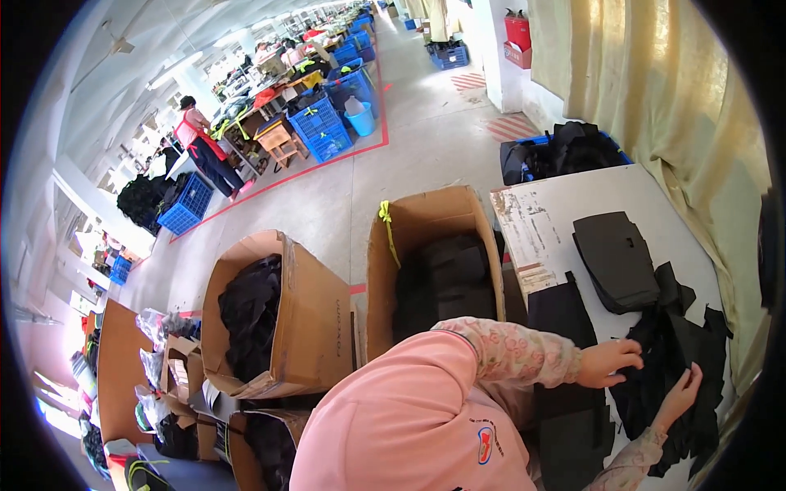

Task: The recorder is sorting and organizing black fabric pieces on a workstation in a garment factory.

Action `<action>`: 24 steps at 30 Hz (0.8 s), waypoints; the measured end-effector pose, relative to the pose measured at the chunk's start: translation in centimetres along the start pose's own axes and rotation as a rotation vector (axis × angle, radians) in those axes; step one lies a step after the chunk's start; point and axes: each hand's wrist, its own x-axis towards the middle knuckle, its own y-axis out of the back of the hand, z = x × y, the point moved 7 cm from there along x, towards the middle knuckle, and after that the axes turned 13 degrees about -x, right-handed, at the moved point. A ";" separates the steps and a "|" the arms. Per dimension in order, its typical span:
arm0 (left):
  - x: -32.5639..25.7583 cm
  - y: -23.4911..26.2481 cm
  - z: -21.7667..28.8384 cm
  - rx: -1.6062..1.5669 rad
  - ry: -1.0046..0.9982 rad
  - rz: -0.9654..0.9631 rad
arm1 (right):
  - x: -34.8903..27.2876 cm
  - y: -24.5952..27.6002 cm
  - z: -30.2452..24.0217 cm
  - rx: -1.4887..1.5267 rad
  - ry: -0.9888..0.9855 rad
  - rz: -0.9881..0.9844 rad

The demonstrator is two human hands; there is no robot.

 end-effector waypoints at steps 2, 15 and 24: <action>2.2 1.3 1.9 0.056 -0.153 0.157 | 0.4 2.2 -4.9 -0.045 0.135 -0.016; 10.9 1.0 8.4 0.117 -0.491 0.228 | -3.7 8.9 -18.5 -0.365 0.568 0.123; 13.2 2.9 13.7 -0.154 -0.598 0.337 | -2.3 10.4 -15.3 -0.055 0.216 0.282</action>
